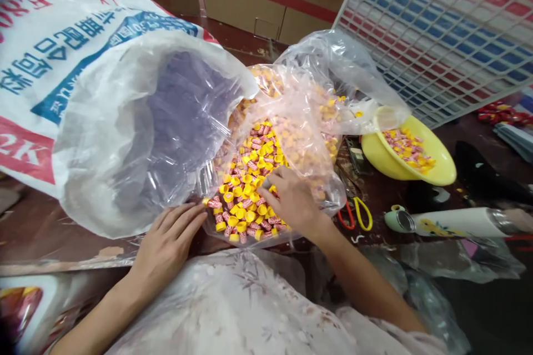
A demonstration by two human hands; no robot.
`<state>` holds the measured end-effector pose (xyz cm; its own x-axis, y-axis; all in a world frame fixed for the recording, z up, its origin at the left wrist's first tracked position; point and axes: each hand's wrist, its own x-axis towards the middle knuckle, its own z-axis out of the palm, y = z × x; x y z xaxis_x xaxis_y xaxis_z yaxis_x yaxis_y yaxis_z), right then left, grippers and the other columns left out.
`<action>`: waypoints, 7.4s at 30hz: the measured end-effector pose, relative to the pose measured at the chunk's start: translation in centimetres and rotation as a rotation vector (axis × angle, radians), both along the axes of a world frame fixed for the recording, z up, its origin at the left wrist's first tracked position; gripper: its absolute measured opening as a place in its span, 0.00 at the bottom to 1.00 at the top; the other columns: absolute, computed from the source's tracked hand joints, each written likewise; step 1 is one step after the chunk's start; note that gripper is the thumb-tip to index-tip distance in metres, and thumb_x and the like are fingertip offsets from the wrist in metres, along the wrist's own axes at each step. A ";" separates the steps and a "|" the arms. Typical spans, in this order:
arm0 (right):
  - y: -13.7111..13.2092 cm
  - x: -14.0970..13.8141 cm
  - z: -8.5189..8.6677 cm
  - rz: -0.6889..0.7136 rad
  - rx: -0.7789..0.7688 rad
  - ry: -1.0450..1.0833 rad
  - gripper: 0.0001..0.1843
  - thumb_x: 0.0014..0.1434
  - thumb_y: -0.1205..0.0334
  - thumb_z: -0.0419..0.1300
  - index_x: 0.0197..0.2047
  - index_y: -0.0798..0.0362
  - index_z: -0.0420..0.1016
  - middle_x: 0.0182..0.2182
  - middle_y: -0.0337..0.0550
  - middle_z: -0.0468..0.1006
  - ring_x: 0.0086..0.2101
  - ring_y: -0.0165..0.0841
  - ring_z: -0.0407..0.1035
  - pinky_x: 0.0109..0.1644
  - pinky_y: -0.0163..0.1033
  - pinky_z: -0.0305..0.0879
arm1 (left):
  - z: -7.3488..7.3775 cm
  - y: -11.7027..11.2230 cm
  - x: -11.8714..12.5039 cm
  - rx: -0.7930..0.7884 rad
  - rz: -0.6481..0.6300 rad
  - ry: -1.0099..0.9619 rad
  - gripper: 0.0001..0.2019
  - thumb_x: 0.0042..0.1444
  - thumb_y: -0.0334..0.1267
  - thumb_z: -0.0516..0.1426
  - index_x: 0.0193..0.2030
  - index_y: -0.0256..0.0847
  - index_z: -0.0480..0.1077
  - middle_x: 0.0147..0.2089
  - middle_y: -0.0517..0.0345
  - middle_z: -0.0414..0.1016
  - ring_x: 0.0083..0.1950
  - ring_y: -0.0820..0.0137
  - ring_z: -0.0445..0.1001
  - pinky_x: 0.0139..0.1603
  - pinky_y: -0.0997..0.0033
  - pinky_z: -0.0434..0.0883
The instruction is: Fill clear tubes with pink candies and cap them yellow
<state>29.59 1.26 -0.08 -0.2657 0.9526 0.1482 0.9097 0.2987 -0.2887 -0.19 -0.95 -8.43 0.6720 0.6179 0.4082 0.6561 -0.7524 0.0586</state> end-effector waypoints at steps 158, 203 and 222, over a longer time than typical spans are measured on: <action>-5.1 -8.0 -2.5 -0.009 -0.471 1.152 0.12 0.64 0.55 0.64 0.48 0.50 0.72 0.41 0.42 0.81 0.42 0.36 0.78 0.49 0.41 0.75 | 4.7 -2.2 1.6 -1.573 0.165 -1.230 0.14 0.54 0.43 0.67 0.44 0.41 0.74 0.33 0.61 0.72 0.31 0.74 0.68 0.31 0.77 0.67; -1.8 -8.2 -1.5 0.505 -0.160 0.395 0.28 0.58 0.41 0.69 0.49 0.53 0.69 0.47 0.52 0.75 0.51 0.48 0.70 0.54 0.53 0.71 | 2.8 -1.3 0.2 -1.823 0.008 -1.321 0.16 0.51 0.42 0.69 0.42 0.36 0.75 0.37 0.58 0.72 0.33 0.74 0.67 0.30 0.77 0.68; -2.4 -8.3 -3.3 0.428 0.059 0.332 0.23 0.67 0.48 0.59 0.63 0.45 0.69 0.55 0.52 0.76 0.55 0.50 0.73 0.58 0.57 0.73 | 10.2 -6.2 -15.5 -0.983 0.701 -0.582 0.15 0.61 0.48 0.60 0.49 0.42 0.74 0.44 0.55 0.79 0.43 0.63 0.74 0.43 0.70 0.68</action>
